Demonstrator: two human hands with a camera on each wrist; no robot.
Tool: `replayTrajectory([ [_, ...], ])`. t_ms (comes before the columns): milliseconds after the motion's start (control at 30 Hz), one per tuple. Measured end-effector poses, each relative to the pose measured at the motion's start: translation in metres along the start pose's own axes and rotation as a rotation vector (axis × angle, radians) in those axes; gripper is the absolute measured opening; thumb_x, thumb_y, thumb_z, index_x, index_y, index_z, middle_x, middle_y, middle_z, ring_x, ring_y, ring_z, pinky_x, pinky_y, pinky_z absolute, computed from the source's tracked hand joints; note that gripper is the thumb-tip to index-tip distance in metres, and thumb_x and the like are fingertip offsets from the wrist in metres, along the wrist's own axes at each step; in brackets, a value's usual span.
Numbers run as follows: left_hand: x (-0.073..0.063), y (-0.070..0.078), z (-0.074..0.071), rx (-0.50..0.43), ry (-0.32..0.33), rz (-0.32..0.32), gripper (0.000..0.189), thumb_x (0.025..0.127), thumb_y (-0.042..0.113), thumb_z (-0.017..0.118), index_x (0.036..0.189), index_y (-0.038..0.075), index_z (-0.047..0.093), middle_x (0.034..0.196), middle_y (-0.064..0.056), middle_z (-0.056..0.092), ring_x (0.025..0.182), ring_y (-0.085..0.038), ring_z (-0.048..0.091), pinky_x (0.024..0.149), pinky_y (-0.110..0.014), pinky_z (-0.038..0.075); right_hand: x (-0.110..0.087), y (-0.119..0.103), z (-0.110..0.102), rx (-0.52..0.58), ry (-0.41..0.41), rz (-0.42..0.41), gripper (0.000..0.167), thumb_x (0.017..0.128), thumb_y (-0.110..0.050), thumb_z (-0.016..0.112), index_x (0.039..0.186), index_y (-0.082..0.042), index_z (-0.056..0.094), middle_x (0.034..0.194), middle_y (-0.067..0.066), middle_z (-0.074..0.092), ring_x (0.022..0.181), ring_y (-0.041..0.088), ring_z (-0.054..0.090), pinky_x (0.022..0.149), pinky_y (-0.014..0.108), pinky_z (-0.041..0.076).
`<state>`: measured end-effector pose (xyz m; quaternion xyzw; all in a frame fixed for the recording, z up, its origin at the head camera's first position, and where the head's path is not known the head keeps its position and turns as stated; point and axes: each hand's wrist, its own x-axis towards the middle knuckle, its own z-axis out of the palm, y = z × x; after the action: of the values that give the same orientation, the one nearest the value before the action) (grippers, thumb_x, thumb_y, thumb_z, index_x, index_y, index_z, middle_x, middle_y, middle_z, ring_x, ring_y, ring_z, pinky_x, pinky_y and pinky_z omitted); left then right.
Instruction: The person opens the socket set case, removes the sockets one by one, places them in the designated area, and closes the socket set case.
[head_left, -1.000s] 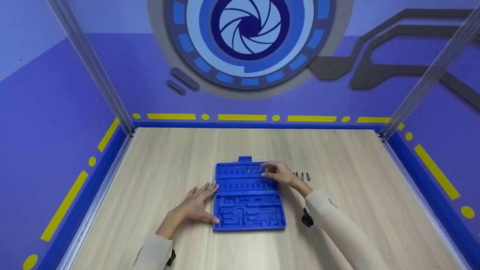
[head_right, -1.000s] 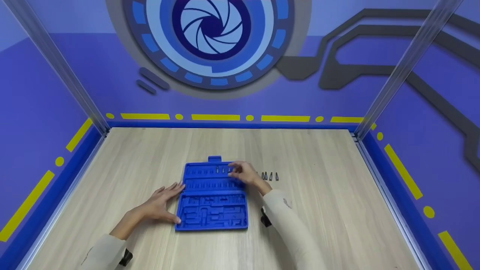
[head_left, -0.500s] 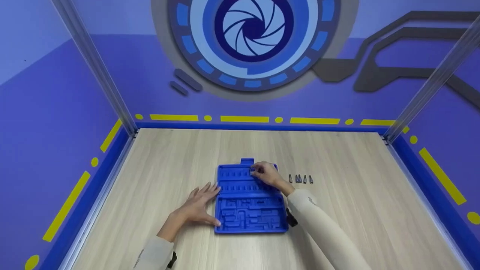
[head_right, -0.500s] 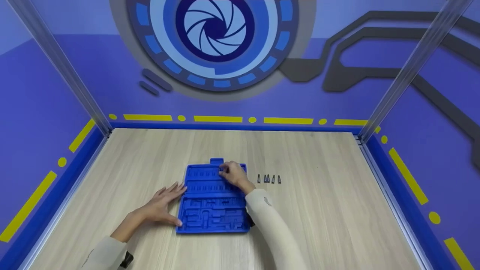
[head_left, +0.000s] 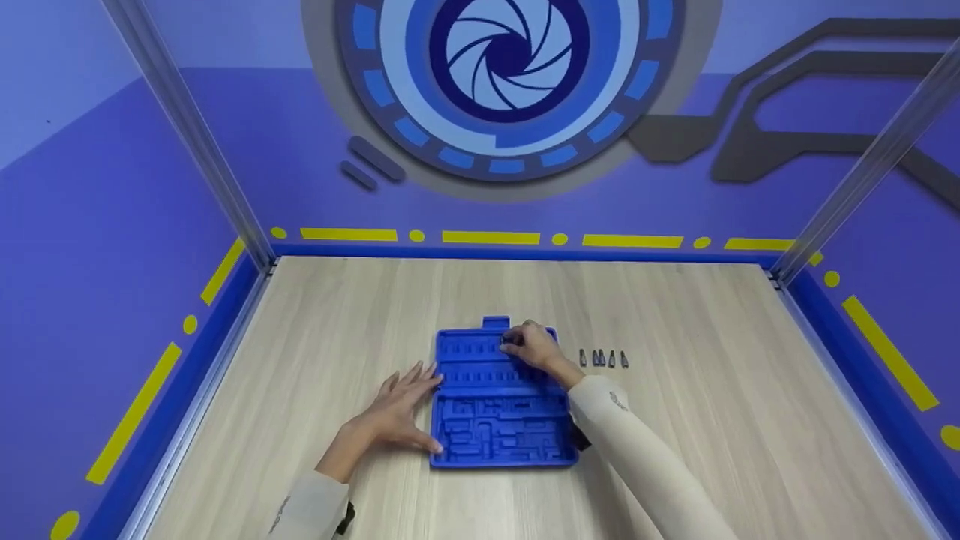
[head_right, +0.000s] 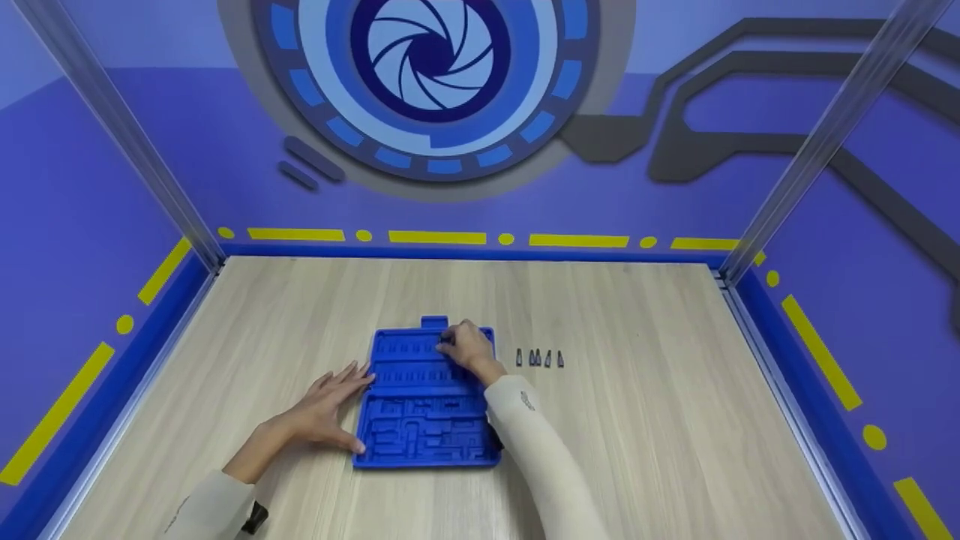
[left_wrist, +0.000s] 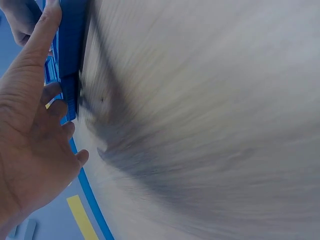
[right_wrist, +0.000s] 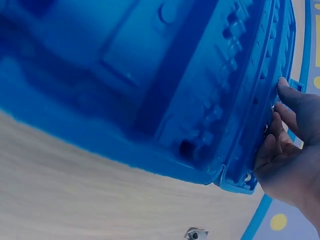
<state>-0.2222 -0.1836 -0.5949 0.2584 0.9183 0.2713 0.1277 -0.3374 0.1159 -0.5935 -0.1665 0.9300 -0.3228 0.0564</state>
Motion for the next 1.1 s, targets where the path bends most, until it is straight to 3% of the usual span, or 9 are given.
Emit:
replayTrajectory([
  [133,0.000,-0.001,-0.001,-0.006,-0.001,-0.009,0.125,0.063,0.056,0.092,0.160,0.008,0.031,0.171,-0.017,0.019,0.158,-0.044,0.011,0.126,-0.069,0.004,0.001,0.000,-0.001,0.028,0.003,-0.009,0.024,0.094,-0.015,0.074,0.113,0.000,0.071,0.098,0.016,0.066,0.091,0.028,0.062,0.084,0.046,0.054],
  [300,0.001,-0.001,-0.001,-0.014,-0.005,-0.013,0.124,0.063,0.055,0.093,0.160,0.008,0.032,0.170,-0.018,0.020,0.158,-0.045,0.012,0.125,-0.070,0.005,0.002,0.003,-0.002,0.143,0.023,-0.037,0.022,0.091,-0.010,0.077,0.108,-0.004,0.065,0.091,0.015,0.065,0.084,0.026,0.060,0.081,0.045,0.051],
  [400,0.001,0.000,-0.001,-0.020,-0.008,-0.011,0.123,0.063,0.054,0.093,0.160,0.008,0.033,0.170,-0.018,0.020,0.158,-0.046,0.013,0.125,-0.070,0.006,0.005,0.016,0.005,0.206,0.053,-0.102,0.021,0.092,-0.017,0.077,0.107,-0.010,0.064,0.086,0.007,0.064,0.080,0.020,0.058,0.079,0.040,0.051],
  [567,0.001,0.000,-0.001,-0.028,-0.005,-0.012,0.123,0.063,0.054,0.094,0.160,0.008,0.033,0.170,-0.019,0.019,0.158,-0.046,0.014,0.125,-0.070,0.006,0.005,0.017,0.009,0.234,0.061,-0.070,0.018,0.095,-0.018,0.074,0.106,-0.005,0.068,0.087,0.008,0.067,0.081,0.017,0.060,0.079,0.036,0.052],
  [633,0.000,0.000,-0.001,-0.029,-0.006,-0.016,0.124,0.063,0.054,0.094,0.160,0.008,0.032,0.171,-0.018,0.019,0.158,-0.045,0.013,0.125,-0.069,0.005,0.000,0.005,0.002,0.228,0.034,-0.015,0.016,0.094,-0.011,0.073,0.103,0.002,0.068,0.089,0.013,0.068,0.082,0.019,0.060,0.081,0.038,0.052],
  [867,0.001,0.000,-0.001,-0.022,-0.008,-0.014,0.125,0.063,0.055,0.093,0.160,0.008,0.031,0.171,-0.017,0.019,0.158,-0.045,0.013,0.126,-0.069,0.004,-0.003,0.005,0.002,0.205,0.025,-0.078,0.012,0.094,-0.010,0.072,0.094,0.002,0.073,0.092,0.014,0.072,0.085,0.015,0.061,0.083,0.035,0.052],
  [1100,0.002,-0.001,0.000,-0.014,-0.007,-0.008,0.125,0.063,0.055,0.093,0.160,0.007,0.031,0.170,-0.018,0.018,0.157,-0.046,0.014,0.125,-0.070,0.005,-0.006,0.008,-0.002,0.445,-0.049,-0.042,0.019,0.098,-0.008,0.067,0.088,0.004,0.056,0.083,0.001,0.055,0.077,0.010,0.047,0.072,0.022,0.040],
])
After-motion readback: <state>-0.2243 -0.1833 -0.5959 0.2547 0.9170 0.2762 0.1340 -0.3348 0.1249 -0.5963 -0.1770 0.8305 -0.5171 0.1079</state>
